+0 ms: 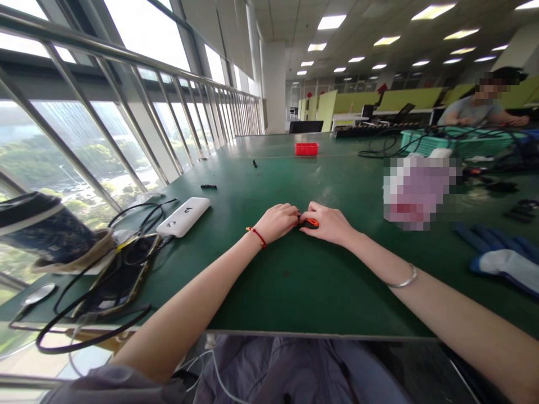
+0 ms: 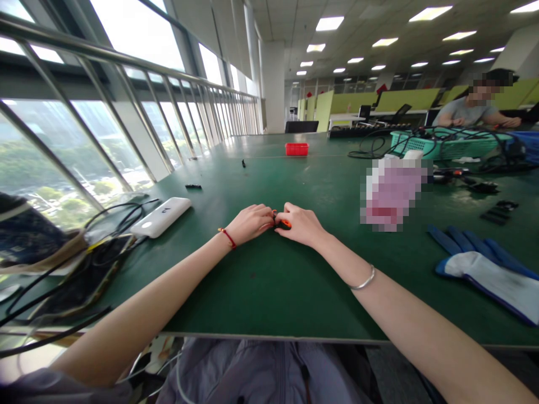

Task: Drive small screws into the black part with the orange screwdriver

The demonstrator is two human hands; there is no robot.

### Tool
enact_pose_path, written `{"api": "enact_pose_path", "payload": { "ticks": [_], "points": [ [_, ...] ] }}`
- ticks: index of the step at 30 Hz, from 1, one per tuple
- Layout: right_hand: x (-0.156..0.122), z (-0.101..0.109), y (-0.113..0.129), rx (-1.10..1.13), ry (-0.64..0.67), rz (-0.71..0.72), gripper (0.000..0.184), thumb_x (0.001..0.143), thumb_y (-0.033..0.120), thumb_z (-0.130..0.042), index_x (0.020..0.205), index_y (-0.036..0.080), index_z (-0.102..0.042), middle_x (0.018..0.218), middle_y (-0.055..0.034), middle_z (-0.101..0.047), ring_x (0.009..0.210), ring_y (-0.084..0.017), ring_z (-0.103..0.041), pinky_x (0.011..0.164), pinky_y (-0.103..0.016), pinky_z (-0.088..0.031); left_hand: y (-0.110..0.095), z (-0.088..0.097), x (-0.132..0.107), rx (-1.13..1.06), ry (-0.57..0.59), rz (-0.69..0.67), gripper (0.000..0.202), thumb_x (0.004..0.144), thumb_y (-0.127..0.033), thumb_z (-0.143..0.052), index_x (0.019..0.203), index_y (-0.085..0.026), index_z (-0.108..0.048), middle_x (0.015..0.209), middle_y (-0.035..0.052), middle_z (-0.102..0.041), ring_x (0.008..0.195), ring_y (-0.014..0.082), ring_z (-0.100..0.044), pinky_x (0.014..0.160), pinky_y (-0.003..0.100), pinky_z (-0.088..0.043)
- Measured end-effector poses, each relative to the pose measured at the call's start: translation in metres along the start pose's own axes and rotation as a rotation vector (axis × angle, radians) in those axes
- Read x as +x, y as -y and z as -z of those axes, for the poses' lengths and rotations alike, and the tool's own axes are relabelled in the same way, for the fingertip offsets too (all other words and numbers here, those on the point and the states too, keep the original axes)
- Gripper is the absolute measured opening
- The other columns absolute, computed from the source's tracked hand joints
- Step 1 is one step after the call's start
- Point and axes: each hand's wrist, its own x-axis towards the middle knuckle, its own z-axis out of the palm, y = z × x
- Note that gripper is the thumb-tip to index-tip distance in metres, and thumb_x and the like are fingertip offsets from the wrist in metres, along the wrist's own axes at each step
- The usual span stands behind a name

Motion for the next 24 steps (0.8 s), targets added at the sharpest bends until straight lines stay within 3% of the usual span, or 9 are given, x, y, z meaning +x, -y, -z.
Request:
{"api": "enact_pose_path", "payload": {
  "ticks": [24],
  "points": [
    [0.0047,-0.0054,-0.0006,-0.087,0.031,0.010,0.018,0.087,0.033,-0.048,0.087,0.024,-0.063,0.089,-0.0011,-0.051,0.064,-0.009,-0.050,0.050,-0.022,-0.028,-0.0005,-0.0031,0.0002,-0.089,0.004,0.107,0.017,0.088,-0.021,-0.048,0.090,-0.017,-0.064,0.099,0.0064,-0.062,0.090,0.0181,-0.055,0.077,0.029,-0.043]
  ]
}}
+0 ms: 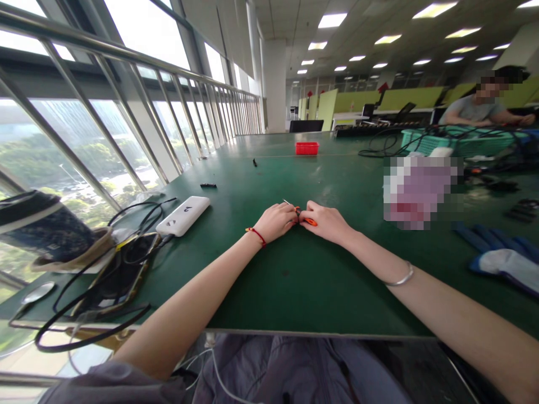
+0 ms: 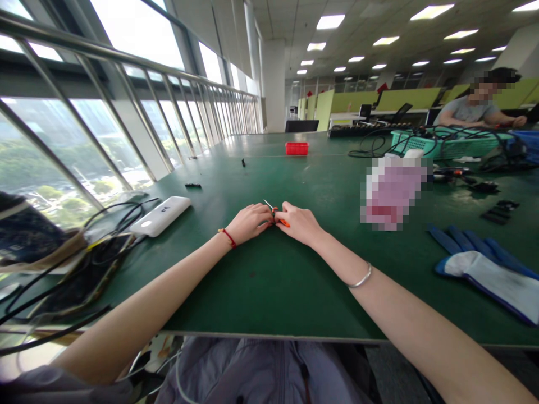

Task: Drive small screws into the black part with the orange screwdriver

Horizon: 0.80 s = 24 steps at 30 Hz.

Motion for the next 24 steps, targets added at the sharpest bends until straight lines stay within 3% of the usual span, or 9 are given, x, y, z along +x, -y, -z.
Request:
{"api": "enact_pose_path", "payload": {
  "ticks": [11,19,24],
  "points": [
    [-0.0015,0.0034,0.0041,-0.015,-0.053,-0.043,0.020,0.084,0.039,-0.052,0.082,0.023,-0.063,0.086,-0.0012,-0.051,0.066,-0.010,-0.049,0.052,-0.023,-0.028,0.0005,0.0038,-0.0015,-0.087,0.014,0.121,0.019,0.087,-0.022,-0.048,0.086,-0.021,-0.067,0.092,0.0022,-0.064,0.087,0.0159,-0.057,0.070,0.023,-0.044],
    [-0.0030,0.0047,0.0061,0.051,-0.051,-0.068,0.021,0.087,0.035,-0.047,0.087,0.024,-0.065,0.086,-0.0008,-0.051,0.066,-0.010,-0.049,0.051,-0.022,-0.028,0.0059,0.0081,-0.0012,-0.358,0.073,0.306,0.018,0.083,-0.028,-0.052,0.087,-0.020,-0.068,0.089,-0.0002,-0.068,0.080,0.0145,-0.060,0.069,0.023,-0.044],
    [-0.0043,0.0074,0.0071,0.139,-0.045,-0.078,0.021,0.086,0.033,-0.046,0.086,0.025,-0.065,0.086,-0.0005,-0.052,0.067,-0.010,-0.050,0.052,-0.022,-0.030,0.0085,0.0086,-0.0003,-0.539,0.131,0.303,0.019,0.081,-0.027,-0.052,0.084,-0.016,-0.068,0.082,0.0021,-0.068,0.075,0.0142,-0.059,0.070,0.023,-0.044]
  ]
}}
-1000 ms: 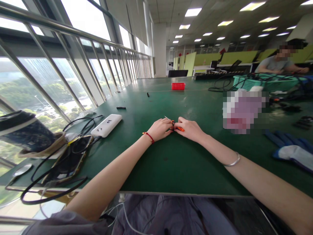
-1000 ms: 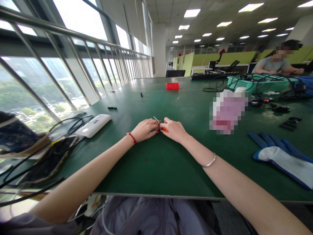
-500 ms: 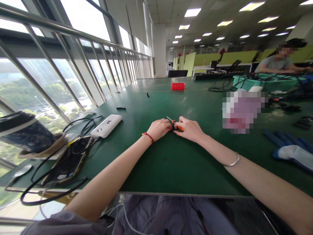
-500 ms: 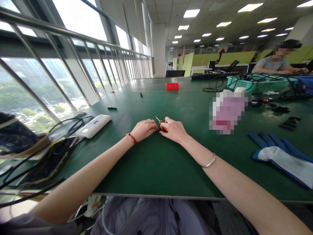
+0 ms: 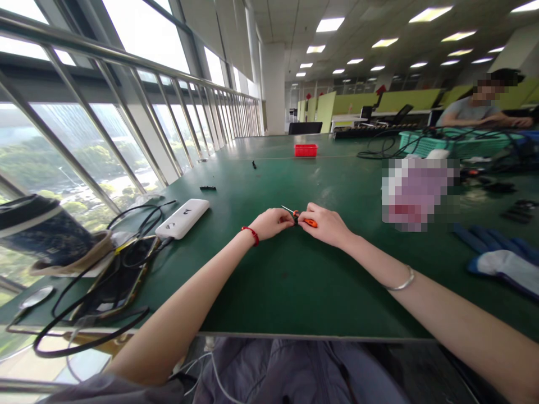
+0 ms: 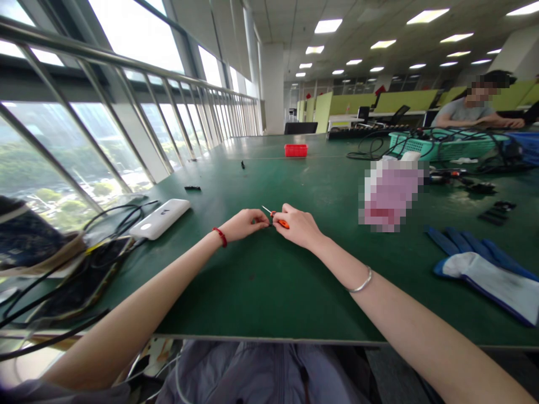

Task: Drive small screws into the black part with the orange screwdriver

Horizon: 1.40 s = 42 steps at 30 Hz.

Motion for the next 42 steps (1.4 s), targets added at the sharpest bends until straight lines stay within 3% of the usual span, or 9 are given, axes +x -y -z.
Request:
{"api": "enact_pose_path", "payload": {
  "ticks": [8,13,19,25,31,36,42],
  "points": [
    [-0.001,0.002,-0.001,0.048,-0.020,-0.074,0.028,0.088,0.039,-0.041,0.087,0.024,-0.065,0.087,-0.0011,-0.053,0.065,-0.010,-0.049,0.053,-0.022,-0.031,-0.006,-0.001,0.001,-0.172,0.002,0.050,0.025,0.081,-0.032,-0.053,0.080,-0.011,-0.066,0.073,0.0025,-0.065,0.066,0.0124,-0.055,0.062,0.022,-0.042],
    [0.000,0.003,-0.005,0.001,-0.086,0.087,0.025,0.082,0.041,-0.053,0.096,0.023,-0.064,0.093,-0.0027,-0.052,0.070,-0.011,-0.050,0.056,-0.022,-0.036,-0.006,-0.001,0.001,-0.227,-0.010,0.065,0.026,0.078,-0.035,-0.055,0.075,-0.011,-0.066,0.066,0.0013,-0.062,0.061,0.0113,-0.051,0.056,0.022,-0.039],
    [0.001,0.002,-0.009,-0.083,-0.150,0.224,0.016,0.085,0.031,-0.053,0.089,0.023,-0.067,0.085,-0.0028,-0.051,0.075,-0.013,-0.051,0.059,-0.023,-0.036,-0.001,-0.004,0.003,-0.340,0.020,0.047,0.024,0.080,-0.031,-0.054,0.072,-0.011,-0.065,0.062,0.0007,-0.060,0.058,0.0102,-0.051,0.057,0.021,-0.041],
    [0.001,-0.002,-0.015,0.069,-0.197,0.047,0.017,0.084,0.035,-0.056,0.090,0.025,-0.067,0.089,-0.0008,-0.055,0.073,-0.011,-0.055,0.059,-0.022,-0.038,-0.011,-0.003,-0.001,-0.074,-0.321,-0.064,0.019,0.081,-0.030,-0.056,0.083,-0.016,-0.068,0.089,0.0035,-0.066,0.076,0.0138,-0.058,0.071,0.025,-0.045],
    [0.001,-0.004,-0.018,0.157,-0.186,0.033,0.016,0.083,0.035,-0.057,0.090,0.026,-0.068,0.088,-0.0004,-0.056,0.074,-0.012,-0.056,0.060,-0.023,-0.039,-0.013,-0.005,-0.004,0.172,-0.311,-0.145,0.011,0.076,-0.030,-0.064,0.079,-0.020,-0.068,0.091,0.0011,-0.068,0.087,0.0173,-0.060,0.078,0.028,-0.046],
    [0.001,-0.004,-0.014,0.180,-0.195,0.036,0.017,0.082,0.035,-0.058,0.090,0.025,-0.068,0.088,-0.0006,-0.056,0.073,-0.012,-0.056,0.060,-0.022,-0.039,-0.013,-0.004,-0.005,0.212,-0.335,-0.180,0.012,0.078,-0.029,-0.060,0.080,-0.021,-0.069,0.093,0.0010,-0.069,0.089,0.0175,-0.060,0.081,0.028,-0.046],
    [0.003,0.003,-0.023,0.181,-0.224,-0.007,0.023,0.080,0.039,-0.058,0.096,0.026,-0.068,0.090,-0.0024,-0.053,0.078,-0.014,-0.056,0.061,-0.023,-0.041,-0.017,0.002,-0.006,0.124,-0.320,-0.046,0.013,0.075,-0.030,-0.062,0.080,-0.022,-0.070,0.095,0.0002,-0.070,0.093,0.0185,-0.062,0.088,0.028,-0.046]
  ]
}}
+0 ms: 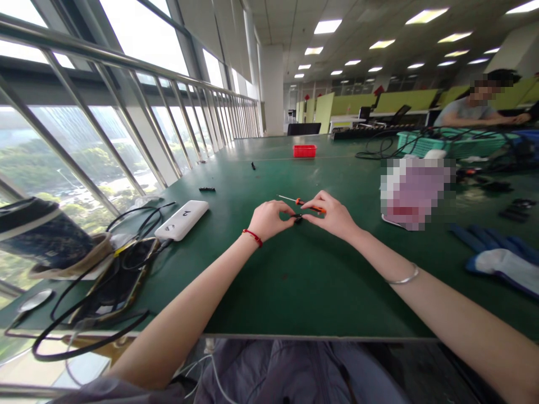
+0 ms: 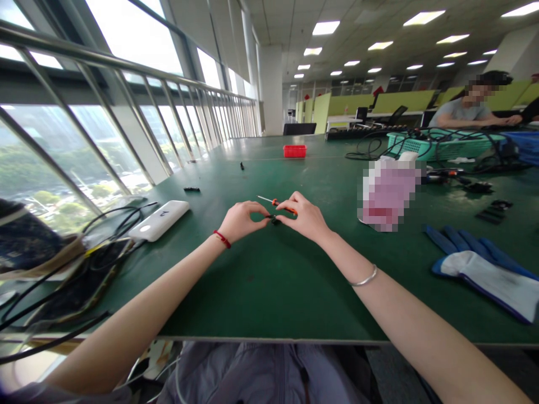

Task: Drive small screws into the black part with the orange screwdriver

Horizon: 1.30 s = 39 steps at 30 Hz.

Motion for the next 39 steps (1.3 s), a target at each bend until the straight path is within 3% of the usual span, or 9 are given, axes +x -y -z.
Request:
{"api": "enact_pose_path", "payload": {
  "ticks": [4,7,13,17,22,25,30,33,39],
  "points": [
    [0.002,0.004,-0.015,-0.052,-0.095,-0.091,0.022,0.080,0.038,-0.056,0.095,0.025,-0.068,0.092,-0.0031,-0.052,0.080,-0.015,-0.056,0.062,-0.025,-0.042,-0.005,-0.011,0.001,-0.080,0.019,0.150,0.013,0.073,-0.030,-0.063,0.079,-0.022,-0.072,0.103,-0.0007,-0.069,0.095,0.0192,-0.062,0.091,0.029,-0.045],
    [0.002,0.001,-0.022,-0.093,-0.093,-0.135,0.022,0.081,0.037,-0.054,0.094,0.025,-0.068,0.091,-0.0026,-0.052,0.078,-0.014,-0.055,0.060,-0.025,-0.041,-0.010,-0.023,0.002,-0.057,0.037,0.210,0.015,0.074,-0.030,-0.062,0.082,-0.023,-0.073,0.106,-0.0001,-0.068,0.096,0.0207,-0.061,0.091,0.031,-0.046],
    [-0.001,-0.003,-0.020,-0.136,0.001,-0.143,0.023,0.082,0.035,-0.052,0.096,0.027,-0.068,0.092,-0.0016,-0.053,0.074,-0.013,-0.055,0.058,-0.024,-0.038,-0.010,-0.030,0.003,0.145,0.108,0.146,0.020,0.076,-0.028,-0.056,0.086,-0.021,-0.072,0.097,0.0046,-0.069,0.095,0.0238,-0.059,0.082,0.032,-0.048],
    [-0.002,-0.001,-0.018,-0.132,0.009,-0.125,0.023,0.083,0.034,-0.051,0.096,0.027,-0.068,0.091,-0.0016,-0.054,0.072,-0.012,-0.054,0.056,-0.023,-0.037,0.007,-0.003,0.004,0.246,0.090,0.211,0.022,0.075,-0.030,-0.056,0.087,-0.022,-0.073,0.098,0.0048,-0.070,0.095,0.0246,-0.060,0.079,0.031,-0.048],
    [-0.003,-0.001,-0.019,-0.141,0.041,-0.123,0.023,0.083,0.033,-0.050,0.096,0.026,-0.068,0.089,-0.0015,-0.054,0.068,-0.011,-0.053,0.056,-0.023,-0.037,0.047,0.058,-0.001,0.392,0.002,0.569,0.028,0.074,-0.036,-0.057,0.093,-0.023,-0.073,0.093,0.0064,-0.070,0.090,0.0279,-0.062,0.074,0.033,-0.050],
    [-0.003,-0.003,-0.019,-0.140,0.068,-0.107,0.023,0.083,0.033,-0.049,0.095,0.027,-0.068,0.090,-0.0014,-0.054,0.068,-0.011,-0.053,0.055,-0.023,-0.037,0.068,0.085,-0.009,0.419,0.006,0.747,0.028,0.073,-0.036,-0.060,0.093,-0.023,-0.073,0.096,0.0063,-0.070,0.091,0.0278,-0.062,0.076,0.034,-0.050],
    [-0.003,-0.005,-0.019,-0.146,0.083,-0.083,0.023,0.083,0.032,-0.050,0.097,0.027,-0.068,0.091,-0.0014,-0.055,0.067,-0.011,-0.053,0.055,-0.023,-0.037,0.088,0.099,-0.018,0.495,0.109,0.922,0.029,0.065,-0.038,-0.068,0.091,-0.024,-0.074,0.098,0.0078,-0.070,0.093,0.0296,-0.062,0.075,0.035,-0.051],
    [-0.003,-0.005,-0.018,-0.150,0.092,-0.084,0.023,0.083,0.032,-0.050,0.098,0.027,-0.067,0.092,-0.0013,-0.055,0.068,-0.011,-0.053,0.055,-0.023,-0.037,0.091,0.102,-0.019,0.473,0.170,0.950,0.026,0.063,-0.037,-0.070,0.086,-0.025,-0.074,0.099,0.0064,-0.069,0.092,0.0278,-0.063,0.075,0.033,-0.051],
    [-0.003,-0.004,-0.018,-0.140,0.114,-0.086,0.024,0.084,0.032,-0.049,0.098,0.027,-0.067,0.092,-0.0015,-0.055,0.068,-0.011,-0.053,0.057,-0.023,-0.038,0.088,0.108,-0.020,0.497,0.070,0.979,0.033,0.067,-0.041,-0.067,0.094,-0.022,-0.072,0.103,0.0094,-0.068,0.098,0.0312,-0.061,0.078,0.037,-0.050]
  ]
}}
